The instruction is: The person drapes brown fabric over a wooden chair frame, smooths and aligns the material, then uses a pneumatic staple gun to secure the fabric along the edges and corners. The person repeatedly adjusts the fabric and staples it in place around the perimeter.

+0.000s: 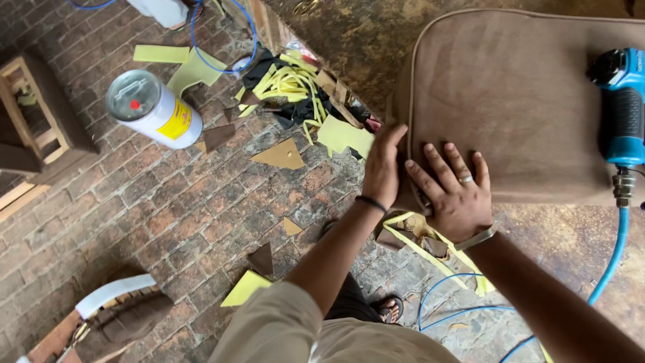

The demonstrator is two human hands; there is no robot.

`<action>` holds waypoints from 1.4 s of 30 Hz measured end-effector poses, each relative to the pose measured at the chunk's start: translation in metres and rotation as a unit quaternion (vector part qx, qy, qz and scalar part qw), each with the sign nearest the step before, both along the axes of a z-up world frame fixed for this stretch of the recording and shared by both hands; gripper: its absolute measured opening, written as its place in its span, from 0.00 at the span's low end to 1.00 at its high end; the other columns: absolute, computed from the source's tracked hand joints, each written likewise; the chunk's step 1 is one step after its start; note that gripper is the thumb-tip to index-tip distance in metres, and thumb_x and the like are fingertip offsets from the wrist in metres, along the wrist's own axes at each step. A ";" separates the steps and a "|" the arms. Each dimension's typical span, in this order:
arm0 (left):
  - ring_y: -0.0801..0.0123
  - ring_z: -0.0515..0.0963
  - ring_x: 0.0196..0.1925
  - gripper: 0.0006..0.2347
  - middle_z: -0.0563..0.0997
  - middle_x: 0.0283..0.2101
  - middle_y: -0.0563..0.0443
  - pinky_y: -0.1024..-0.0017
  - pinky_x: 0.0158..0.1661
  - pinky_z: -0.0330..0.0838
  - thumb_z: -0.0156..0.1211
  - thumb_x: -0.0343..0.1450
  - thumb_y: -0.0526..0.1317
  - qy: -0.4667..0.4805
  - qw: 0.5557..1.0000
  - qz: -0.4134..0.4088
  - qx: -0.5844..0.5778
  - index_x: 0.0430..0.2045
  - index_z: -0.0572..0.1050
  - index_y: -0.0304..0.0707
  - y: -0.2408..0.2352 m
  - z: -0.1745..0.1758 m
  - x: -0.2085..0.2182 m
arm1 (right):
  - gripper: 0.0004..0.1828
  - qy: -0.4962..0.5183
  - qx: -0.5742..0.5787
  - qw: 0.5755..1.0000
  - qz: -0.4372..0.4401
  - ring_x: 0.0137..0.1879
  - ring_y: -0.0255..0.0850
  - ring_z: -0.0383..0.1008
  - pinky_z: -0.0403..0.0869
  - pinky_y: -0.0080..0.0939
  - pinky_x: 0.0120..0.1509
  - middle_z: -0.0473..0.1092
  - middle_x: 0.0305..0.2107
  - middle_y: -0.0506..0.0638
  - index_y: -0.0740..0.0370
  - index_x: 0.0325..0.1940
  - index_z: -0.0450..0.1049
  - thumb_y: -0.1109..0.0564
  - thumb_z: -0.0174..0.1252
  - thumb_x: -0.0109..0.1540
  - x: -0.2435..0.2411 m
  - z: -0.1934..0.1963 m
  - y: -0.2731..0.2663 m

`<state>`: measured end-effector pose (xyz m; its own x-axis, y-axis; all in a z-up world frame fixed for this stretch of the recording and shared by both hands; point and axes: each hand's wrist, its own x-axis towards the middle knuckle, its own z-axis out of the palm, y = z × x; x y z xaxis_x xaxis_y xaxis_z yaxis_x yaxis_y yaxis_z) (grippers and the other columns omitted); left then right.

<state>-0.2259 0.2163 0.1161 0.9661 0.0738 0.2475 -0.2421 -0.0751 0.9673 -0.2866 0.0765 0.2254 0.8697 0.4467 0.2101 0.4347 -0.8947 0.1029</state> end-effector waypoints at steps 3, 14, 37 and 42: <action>0.29 0.53 0.74 0.50 0.50 0.71 0.17 0.49 0.70 0.57 0.68 0.61 0.49 -0.163 0.976 -0.092 0.115 0.71 0.39 0.25 0.005 0.003 -0.067 | 0.38 0.018 -0.013 1.000 0.015 0.77 0.55 0.59 0.51 0.74 0.78 0.61 0.72 0.52 0.39 0.73 0.65 0.47 0.58 0.56 -0.001 0.006 -0.004; 0.50 0.79 0.54 0.16 0.80 0.49 0.41 0.58 0.55 0.76 0.62 0.60 0.25 -0.155 0.960 0.058 0.225 0.39 0.70 0.37 0.004 -0.043 -0.053 | 0.49 0.050 -0.047 0.996 0.065 0.77 0.58 0.55 0.53 0.68 0.77 0.56 0.73 0.58 0.49 0.76 0.62 0.47 0.62 0.48 0.001 0.023 -0.010; 0.48 0.82 0.40 0.16 0.81 0.34 0.44 0.57 0.40 0.77 0.76 0.59 0.41 -0.118 0.970 -0.073 0.200 0.28 0.72 0.36 0.015 -0.007 -0.023 | 0.18 0.092 0.006 0.994 0.053 0.32 0.54 0.78 0.78 0.51 0.29 0.72 0.30 0.57 0.60 0.37 0.69 0.52 0.63 0.47 0.026 0.018 -0.013; 0.51 0.84 0.39 0.12 0.83 0.33 0.47 0.58 0.40 0.78 0.75 0.61 0.39 -0.130 0.974 -0.057 0.175 0.27 0.75 0.37 0.008 -0.008 -0.028 | 0.13 0.186 -0.080 0.979 0.016 0.25 0.49 0.77 0.77 0.49 0.28 0.72 0.21 0.52 0.56 0.39 0.69 0.53 0.61 0.54 0.035 0.015 -0.020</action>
<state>-0.2538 0.2247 0.1076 0.8643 -0.1639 0.4755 -0.5017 -0.3470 0.7924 -0.2514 0.0566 0.2400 0.8576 0.4762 -0.1942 0.4962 -0.8654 0.0695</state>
